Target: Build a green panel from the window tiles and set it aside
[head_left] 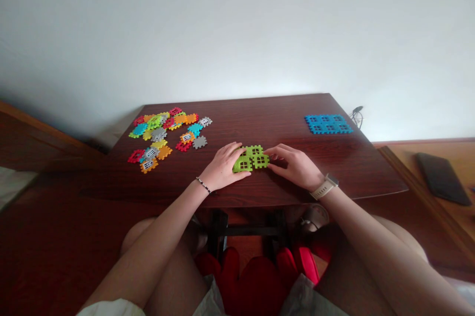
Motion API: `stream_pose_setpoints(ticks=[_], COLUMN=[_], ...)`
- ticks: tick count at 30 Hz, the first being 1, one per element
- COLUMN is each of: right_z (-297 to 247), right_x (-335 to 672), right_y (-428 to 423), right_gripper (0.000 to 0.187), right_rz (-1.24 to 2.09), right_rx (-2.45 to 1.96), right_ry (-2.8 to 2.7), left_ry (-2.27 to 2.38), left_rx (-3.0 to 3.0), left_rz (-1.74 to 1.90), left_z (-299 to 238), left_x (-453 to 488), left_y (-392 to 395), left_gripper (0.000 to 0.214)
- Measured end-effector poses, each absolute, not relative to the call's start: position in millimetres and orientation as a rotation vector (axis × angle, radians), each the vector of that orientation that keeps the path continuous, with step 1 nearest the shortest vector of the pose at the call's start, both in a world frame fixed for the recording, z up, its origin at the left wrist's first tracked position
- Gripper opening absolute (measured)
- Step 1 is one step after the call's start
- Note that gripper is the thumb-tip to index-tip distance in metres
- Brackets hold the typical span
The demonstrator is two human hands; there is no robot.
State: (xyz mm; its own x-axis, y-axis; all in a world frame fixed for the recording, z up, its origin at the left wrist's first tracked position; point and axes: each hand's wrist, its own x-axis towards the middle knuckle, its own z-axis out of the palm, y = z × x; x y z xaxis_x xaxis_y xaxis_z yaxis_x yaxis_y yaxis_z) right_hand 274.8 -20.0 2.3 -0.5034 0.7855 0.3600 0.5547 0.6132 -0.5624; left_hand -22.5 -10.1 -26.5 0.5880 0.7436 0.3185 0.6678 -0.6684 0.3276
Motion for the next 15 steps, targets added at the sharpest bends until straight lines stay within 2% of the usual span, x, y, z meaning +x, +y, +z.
stream_pose_setpoints(ticks=[5,15], right_z=[0.1,-3.2], right_x=[277.5,274.7], right_y=[-20.1,-19.3], right_gripper=[0.021,0.021], right_rz=[0.485,0.475], right_rx=[-1.028,-1.006], right_ry=[-2.283,-2.299], left_ry=[1.24,1.236], left_rx=[2.626,2.638], left_rz=[0.648,0.645], left_z=[-26.1,-28.3], left_x=[-21.3,-20.7], left_y=[-11.0,-11.5], left_gripper=[0.065,0.065])
